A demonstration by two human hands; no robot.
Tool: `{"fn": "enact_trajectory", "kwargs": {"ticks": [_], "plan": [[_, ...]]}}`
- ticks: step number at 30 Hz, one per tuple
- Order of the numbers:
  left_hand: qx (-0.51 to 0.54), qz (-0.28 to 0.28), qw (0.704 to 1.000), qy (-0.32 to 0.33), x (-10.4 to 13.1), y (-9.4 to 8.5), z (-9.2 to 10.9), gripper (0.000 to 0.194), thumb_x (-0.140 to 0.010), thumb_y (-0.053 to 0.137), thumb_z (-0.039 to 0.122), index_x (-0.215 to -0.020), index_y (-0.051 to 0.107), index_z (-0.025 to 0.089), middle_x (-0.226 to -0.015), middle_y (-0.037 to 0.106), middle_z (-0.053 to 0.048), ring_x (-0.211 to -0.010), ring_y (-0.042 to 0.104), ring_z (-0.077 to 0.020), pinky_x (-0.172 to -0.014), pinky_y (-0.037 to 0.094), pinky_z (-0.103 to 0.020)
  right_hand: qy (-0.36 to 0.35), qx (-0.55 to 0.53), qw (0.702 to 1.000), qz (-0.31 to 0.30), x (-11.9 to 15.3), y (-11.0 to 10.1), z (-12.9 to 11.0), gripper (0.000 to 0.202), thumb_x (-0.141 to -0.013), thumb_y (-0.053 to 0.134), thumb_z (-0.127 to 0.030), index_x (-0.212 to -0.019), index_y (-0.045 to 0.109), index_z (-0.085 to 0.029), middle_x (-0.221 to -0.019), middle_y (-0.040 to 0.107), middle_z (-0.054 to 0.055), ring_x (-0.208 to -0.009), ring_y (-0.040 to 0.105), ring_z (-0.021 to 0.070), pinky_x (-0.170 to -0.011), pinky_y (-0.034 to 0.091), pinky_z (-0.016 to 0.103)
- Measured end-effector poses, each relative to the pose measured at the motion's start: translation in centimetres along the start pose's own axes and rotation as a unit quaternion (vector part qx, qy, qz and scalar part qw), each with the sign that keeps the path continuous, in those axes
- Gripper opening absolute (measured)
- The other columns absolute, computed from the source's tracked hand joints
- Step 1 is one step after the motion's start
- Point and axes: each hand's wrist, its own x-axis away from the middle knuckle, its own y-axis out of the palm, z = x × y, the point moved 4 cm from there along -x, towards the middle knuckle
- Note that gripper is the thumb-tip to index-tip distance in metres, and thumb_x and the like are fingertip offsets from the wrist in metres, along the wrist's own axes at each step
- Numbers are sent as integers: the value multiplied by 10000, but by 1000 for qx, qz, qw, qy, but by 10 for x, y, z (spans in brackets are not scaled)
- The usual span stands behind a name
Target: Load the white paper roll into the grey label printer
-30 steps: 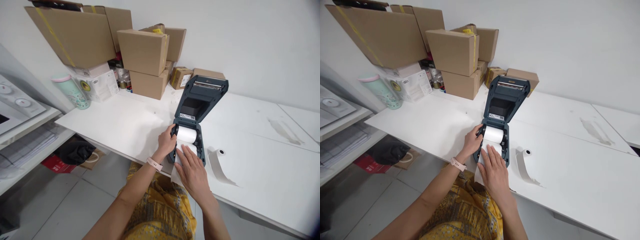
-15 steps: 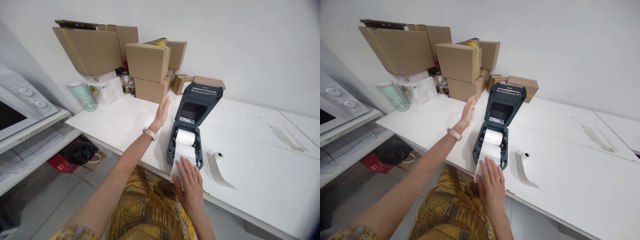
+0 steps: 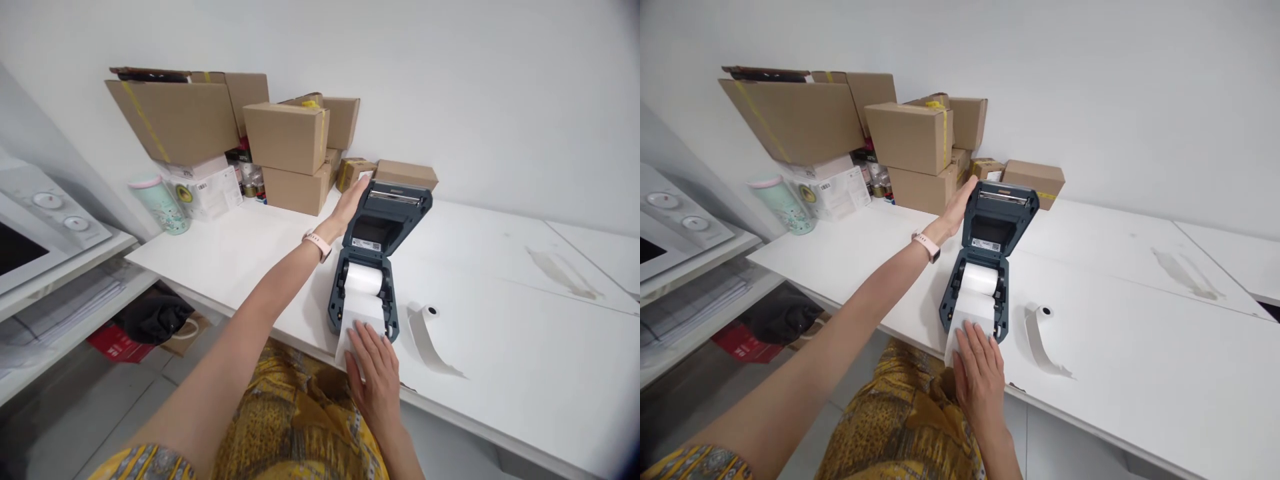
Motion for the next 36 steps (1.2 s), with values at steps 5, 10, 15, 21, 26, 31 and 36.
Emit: {"fn": "enact_trajectory", "kwargs": {"ticks": [5,10,15,21,26,31,36], "plan": [[-88,-13,979,184,56,-1,3,580,-1037,308,622,-1371,592,242,-1482,584,-49,-1433,489,-242,-1245,308,-388,-7,-15,999,29,0,0,1,448,-921,631,-77,-1358,598,-170,-1321,712,138,-1356,590,241,-1184,390,447],[-136,-53,970,193,104,-7,-2,671,-993,300,715,-1454,519,279,-1552,524,-63,-1476,439,-286,-1256,317,-424,-7,-22,999,46,4,-2,0,431,-913,641,-80,-1334,617,-171,-1288,728,145,-1325,620,257,-1141,448,464],[-216,-90,944,233,142,-12,-17,705,-988,262,715,-1527,425,292,-1677,331,-91,-1559,297,-302,-1284,274,-488,25,-51,991,124,7,-21,11,477,-861,644,-15,-1312,640,-172,-1157,770,139,-1143,718,280,-982,562,483],[-279,-125,910,280,178,-18,-47,672,-1017,229,658,-1577,317,297,-1695,270,-119,-1577,249,-305,-1272,293,-544,149,-12,949,279,4,-51,37,387,-901,607,-106,-1265,679,-211,-1089,762,115,-1029,725,301,-849,596,507],[-299,-113,893,318,205,-19,-63,628,-1036,237,607,-1565,328,281,-1671,321,-137,-1573,263,-305,-1249,334,-561,211,-13,933,291,-2,-55,45,309,-959,563,-200,-1240,693,-186,-1114,750,133,-1049,706,306,-856,582,506],[-321,-64,873,362,214,-13,-70,616,-1025,296,606,-1499,398,226,-1558,492,-180,-1544,333,-314,-1223,351,-595,236,-61,922,301,-23,-52,45,329,-1004,493,-242,-1275,668,-175,-1169,727,138,-1101,684,301,-925,561,537],[-311,-24,883,350,214,-7,-79,515,-1025,299,570,-1351,494,224,-1462,593,-173,-1477,452,-306,-1169,417,-592,212,-117,927,286,-72,-55,49,352,-1042,396,-260,-1241,676,-181,-1192,710,130,-1170,659,292,-975,539,536]]}}
